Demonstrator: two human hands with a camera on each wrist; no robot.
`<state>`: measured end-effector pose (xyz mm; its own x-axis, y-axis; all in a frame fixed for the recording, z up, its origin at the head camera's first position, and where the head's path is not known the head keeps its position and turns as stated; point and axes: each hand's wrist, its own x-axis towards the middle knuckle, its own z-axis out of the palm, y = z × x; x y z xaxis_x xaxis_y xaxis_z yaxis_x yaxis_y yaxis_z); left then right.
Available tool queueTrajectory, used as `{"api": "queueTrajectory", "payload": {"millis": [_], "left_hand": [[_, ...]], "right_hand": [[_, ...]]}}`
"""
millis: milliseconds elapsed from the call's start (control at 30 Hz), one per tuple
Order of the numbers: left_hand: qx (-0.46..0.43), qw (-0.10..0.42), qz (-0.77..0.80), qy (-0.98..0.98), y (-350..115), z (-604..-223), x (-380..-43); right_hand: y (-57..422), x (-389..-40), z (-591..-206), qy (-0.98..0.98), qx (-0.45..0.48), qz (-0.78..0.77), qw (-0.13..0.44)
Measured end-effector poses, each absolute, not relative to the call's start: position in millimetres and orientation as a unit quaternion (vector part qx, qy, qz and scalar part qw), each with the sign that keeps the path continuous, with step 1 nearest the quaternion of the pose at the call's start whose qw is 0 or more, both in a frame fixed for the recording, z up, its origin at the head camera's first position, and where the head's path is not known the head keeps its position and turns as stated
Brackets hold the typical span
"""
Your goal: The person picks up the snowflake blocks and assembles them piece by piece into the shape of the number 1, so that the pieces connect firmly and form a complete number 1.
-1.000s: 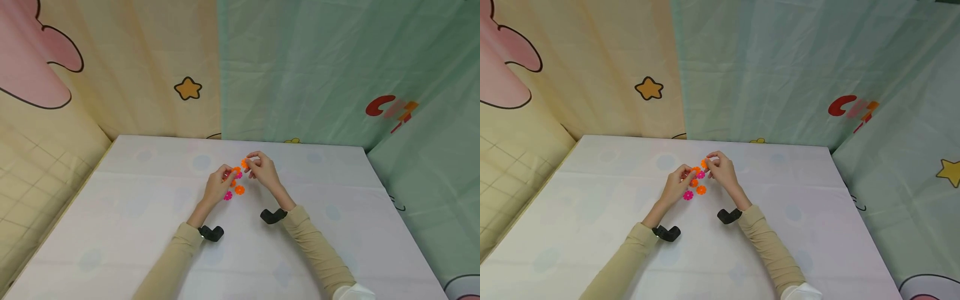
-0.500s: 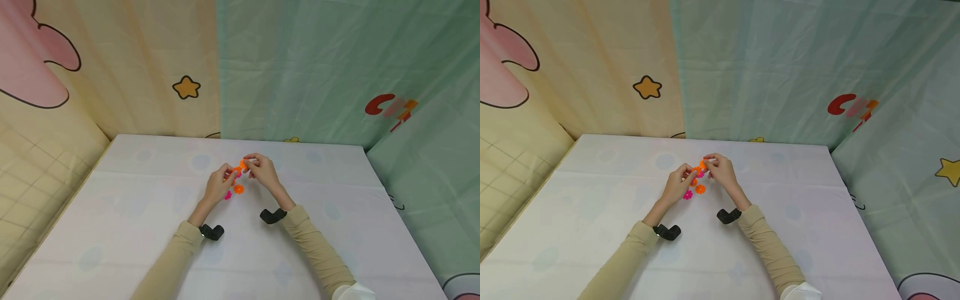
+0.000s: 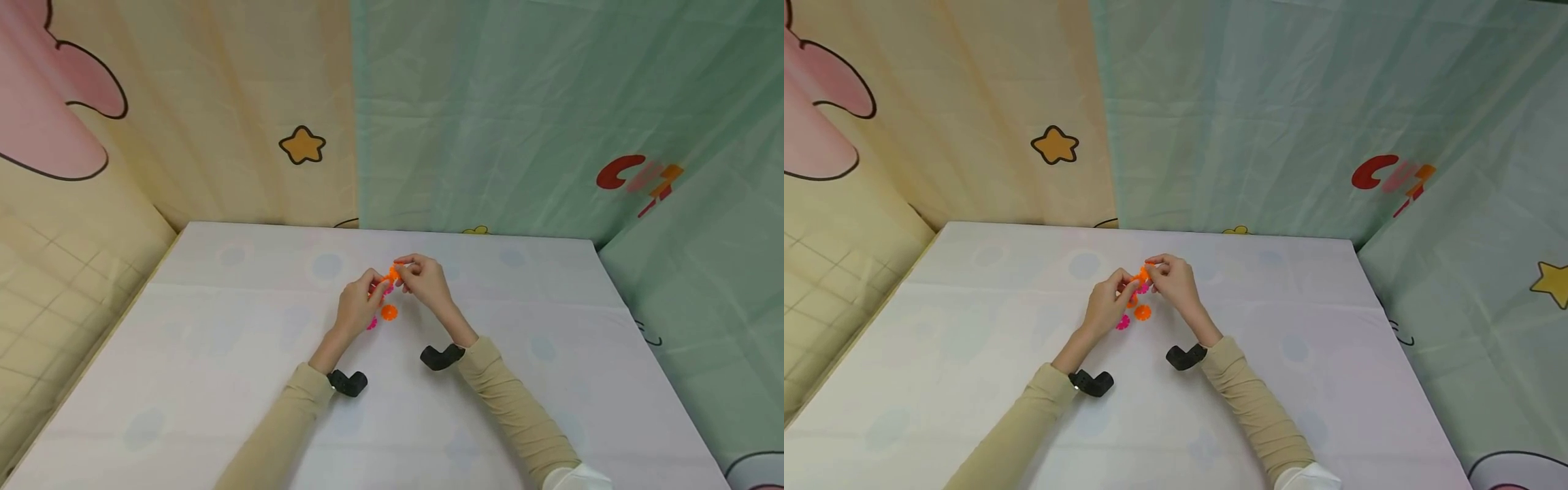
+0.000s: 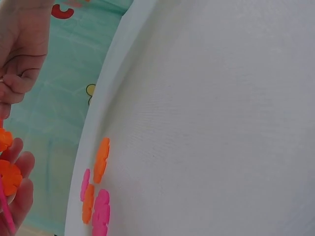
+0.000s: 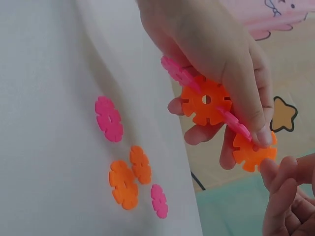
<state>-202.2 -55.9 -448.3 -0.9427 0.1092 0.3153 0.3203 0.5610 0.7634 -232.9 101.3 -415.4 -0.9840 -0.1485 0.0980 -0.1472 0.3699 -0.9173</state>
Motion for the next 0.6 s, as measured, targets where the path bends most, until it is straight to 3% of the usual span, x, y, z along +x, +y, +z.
{"api": "queueTrajectory", "payload": {"millis": [267,600], "left_hand": [[-0.138,0.164,-0.425,-0.879,-55.2,-448.7,-202.9],[-0.127,0.146,-0.427,-0.883,-57.4,-451.4,-203.9]], "right_hand": [[97.0,-230.2,-416.3,0.835,-0.099,-0.542,-0.012],[100.1,-232.8,-418.2,0.829,-0.097,-0.550,0.031]]}}
